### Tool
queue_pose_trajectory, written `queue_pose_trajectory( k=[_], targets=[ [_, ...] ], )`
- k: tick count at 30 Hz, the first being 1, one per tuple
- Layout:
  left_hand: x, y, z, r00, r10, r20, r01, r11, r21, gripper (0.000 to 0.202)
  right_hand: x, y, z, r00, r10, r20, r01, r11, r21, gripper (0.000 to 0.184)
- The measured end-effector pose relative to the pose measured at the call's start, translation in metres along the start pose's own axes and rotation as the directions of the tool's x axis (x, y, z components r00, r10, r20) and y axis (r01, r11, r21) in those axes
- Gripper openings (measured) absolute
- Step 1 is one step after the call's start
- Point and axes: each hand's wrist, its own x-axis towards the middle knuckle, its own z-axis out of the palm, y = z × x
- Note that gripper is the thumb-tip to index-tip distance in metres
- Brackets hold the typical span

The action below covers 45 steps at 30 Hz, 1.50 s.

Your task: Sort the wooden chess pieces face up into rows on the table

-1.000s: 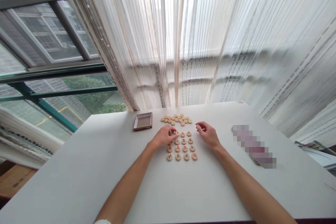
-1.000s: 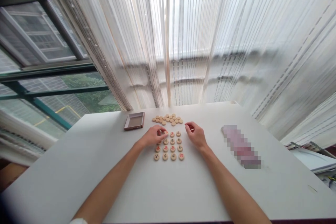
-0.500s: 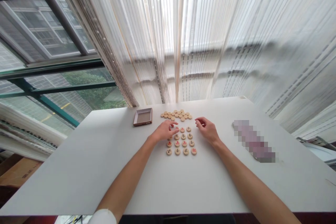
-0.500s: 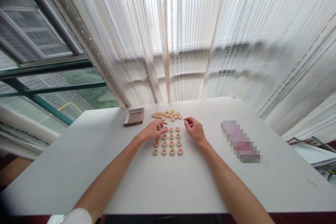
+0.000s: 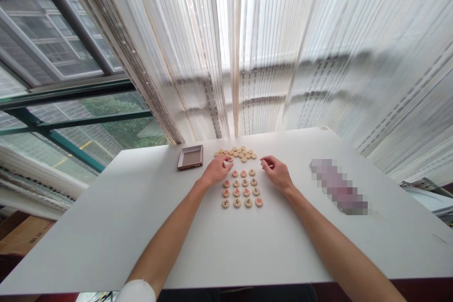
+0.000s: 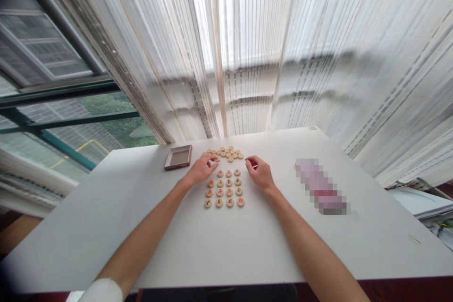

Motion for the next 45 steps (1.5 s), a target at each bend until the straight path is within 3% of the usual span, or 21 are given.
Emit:
queue_pose_trajectory(
  k=[4,11,18,22,25,28,30,32,37,42,45],
  targets=[
    [0.012,0.002,-0.003,0.995,0.079,-0.060,-0.072,0.991,0.109,0.033,0.000,-0.001,0.000,1.000,-0.004,-0.002,0.004,1.000,0.000,0.026],
    [0.007,0.000,-0.002,0.982,0.190,-0.012,-0.186,0.971,0.152,0.025,-0.001,-0.002,-0.002,1.000,-0.005,-0.009,0.005,1.000,0.003,0.027],
    [-0.013,-0.011,-0.015,0.987,0.159,-0.004,-0.159,0.986,-0.043,0.014,-0.001,-0.003,0.000,1.000,-0.006,-0.013,0.006,1.000,0.003,0.025],
    [-0.022,-0.013,-0.016,0.995,0.056,-0.085,-0.075,0.968,-0.240,0.029,-0.003,-0.012,-0.001,0.998,-0.043,-0.053,0.043,0.999,-0.001,0.026],
    [-0.031,-0.006,-0.012,0.993,-0.031,-0.112,-0.017,0.912,-0.409,0.049,-0.011,-0.025,-0.002,0.993,-0.092,-0.072,0.092,0.996,-0.004,0.026],
    [-0.043,0.012,-0.008,0.995,-0.066,-0.073,0.014,0.827,-0.562,0.060,-0.024,-0.042,0.001,0.984,-0.176,-0.027,0.176,0.984,0.003,0.021],
    [-0.051,0.028,-0.007,0.993,-0.108,0.045,0.101,0.601,-0.793,0.057,-0.034,-0.052,0.006,0.952,-0.303,0.037,0.303,0.953,0.018,0.018],
    [-0.058,0.045,-0.008,0.987,-0.111,0.120,0.158,0.477,-0.864,0.054,-0.043,-0.060,0.011,0.921,-0.380,0.082,0.379,0.925,0.035,0.016],
    [-0.066,0.069,-0.008,0.994,-0.083,0.073,0.105,0.508,-0.855,0.049,-0.053,-0.068,0.020,0.892,-0.432,0.132,0.427,0.902,0.065,0.020],
    [-0.072,0.069,0.005,0.986,-0.134,0.104,0.152,0.428,-0.891,0.048,-0.053,-0.061,0.026,0.890,-0.433,0.143,0.422,0.901,0.097,0.021],
    [-0.077,0.069,0.010,0.985,-0.127,0.113,0.158,0.429,-0.889,0.047,-0.054,-0.058,0.029,0.879,-0.456,0.142,0.442,0.889,0.119,0.027]
  ],
)
